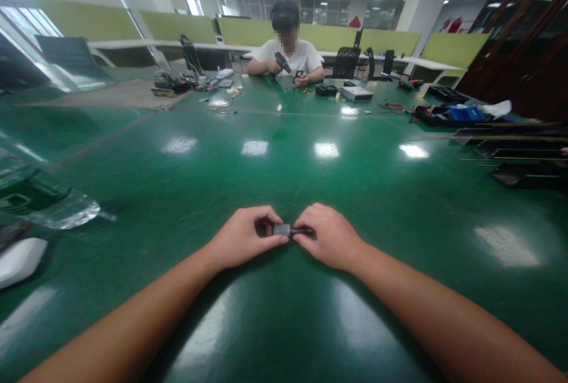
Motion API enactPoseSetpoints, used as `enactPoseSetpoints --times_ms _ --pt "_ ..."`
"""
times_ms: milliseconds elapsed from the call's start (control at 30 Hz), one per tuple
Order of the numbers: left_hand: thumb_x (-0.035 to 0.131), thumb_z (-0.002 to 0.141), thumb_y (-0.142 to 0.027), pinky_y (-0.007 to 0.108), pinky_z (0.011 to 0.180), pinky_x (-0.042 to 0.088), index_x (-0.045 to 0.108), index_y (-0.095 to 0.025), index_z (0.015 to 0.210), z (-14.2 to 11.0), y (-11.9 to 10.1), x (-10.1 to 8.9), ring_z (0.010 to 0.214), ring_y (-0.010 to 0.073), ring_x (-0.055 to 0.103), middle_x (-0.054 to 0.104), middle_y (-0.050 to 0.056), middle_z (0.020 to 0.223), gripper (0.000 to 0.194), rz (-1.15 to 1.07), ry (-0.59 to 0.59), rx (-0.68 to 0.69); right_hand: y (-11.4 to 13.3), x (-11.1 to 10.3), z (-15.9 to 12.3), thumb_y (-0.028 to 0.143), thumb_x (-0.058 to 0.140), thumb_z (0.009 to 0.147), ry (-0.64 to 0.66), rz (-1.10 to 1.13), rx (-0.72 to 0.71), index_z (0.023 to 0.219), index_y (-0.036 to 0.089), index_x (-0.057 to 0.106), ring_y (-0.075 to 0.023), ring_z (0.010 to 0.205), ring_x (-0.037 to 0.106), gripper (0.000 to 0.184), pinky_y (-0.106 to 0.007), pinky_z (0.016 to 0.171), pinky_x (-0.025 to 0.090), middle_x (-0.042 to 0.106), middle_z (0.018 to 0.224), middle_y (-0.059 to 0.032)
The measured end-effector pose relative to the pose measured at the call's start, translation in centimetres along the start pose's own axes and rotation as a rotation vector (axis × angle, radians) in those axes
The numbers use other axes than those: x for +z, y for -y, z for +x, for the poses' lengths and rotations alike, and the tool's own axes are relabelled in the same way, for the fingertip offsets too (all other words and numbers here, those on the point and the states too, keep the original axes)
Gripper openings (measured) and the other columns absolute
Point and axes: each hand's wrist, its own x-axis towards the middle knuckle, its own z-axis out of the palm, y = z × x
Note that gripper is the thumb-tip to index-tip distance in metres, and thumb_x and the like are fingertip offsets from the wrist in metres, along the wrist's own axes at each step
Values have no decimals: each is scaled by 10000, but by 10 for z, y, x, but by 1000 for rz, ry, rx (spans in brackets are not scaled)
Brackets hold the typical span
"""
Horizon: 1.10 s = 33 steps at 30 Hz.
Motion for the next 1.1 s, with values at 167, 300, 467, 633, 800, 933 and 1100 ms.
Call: enactPoseSetpoints --times_ms 167,300,467,633,800,933,1100 --pt "751 806 -404 284 694 525 705 -152 888 0 1 0 743 191 663 721 38 807 269 -3 14 -8 0 -1 0 236 706 879 6 2 -1 943 183 704 -191 905 582 83 -330 837 452 704 932 -51" --pt "751 805 -408 286 696 525 705 -154 895 0 0 0 730 189 658 711 31 789 274 3 20 -21 1 -1 -1 234 709 876 10 2 -2 940 184 703 -189 911 581 81 -329 843 451 705 939 -47" --pt "752 804 -412 288 697 527 703 -154 894 -1 0 -1 729 190 658 711 34 790 278 -6 24 -28 1 -2 -1 232 711 874 -1 6 -1 936 180 704 -191 904 582 81 -325 833 453 706 932 -47" --pt "754 802 -411 289 697 527 708 -155 895 0 -1 -1 732 193 662 715 37 791 277 8 19 -34 1 -4 -2 231 705 879 -1 12 -1 926 178 705 -191 895 585 71 -325 829 457 703 921 -49" --pt "754 803 -404 288 701 528 711 -154 896 0 -1 -1 744 195 666 721 40 801 271 4 12 -28 -1 -4 -2 238 699 886 -1 12 -5 929 179 704 -191 900 585 73 -326 832 458 702 920 -52" --pt "756 804 -413 276 686 523 712 -157 895 0 2 -1 734 188 663 717 34 793 275 11 12 -16 -1 -5 -3 237 702 883 2 13 -2 928 180 706 -190 890 584 73 -325 828 457 702 915 -52" --pt "761 799 -404 283 690 522 711 -153 901 0 2 0 732 191 659 712 37 792 276 -1 18 -26 -1 -5 -3 231 711 873 2 8 6 932 178 707 -191 894 584 79 -323 822 452 702 920 -48"
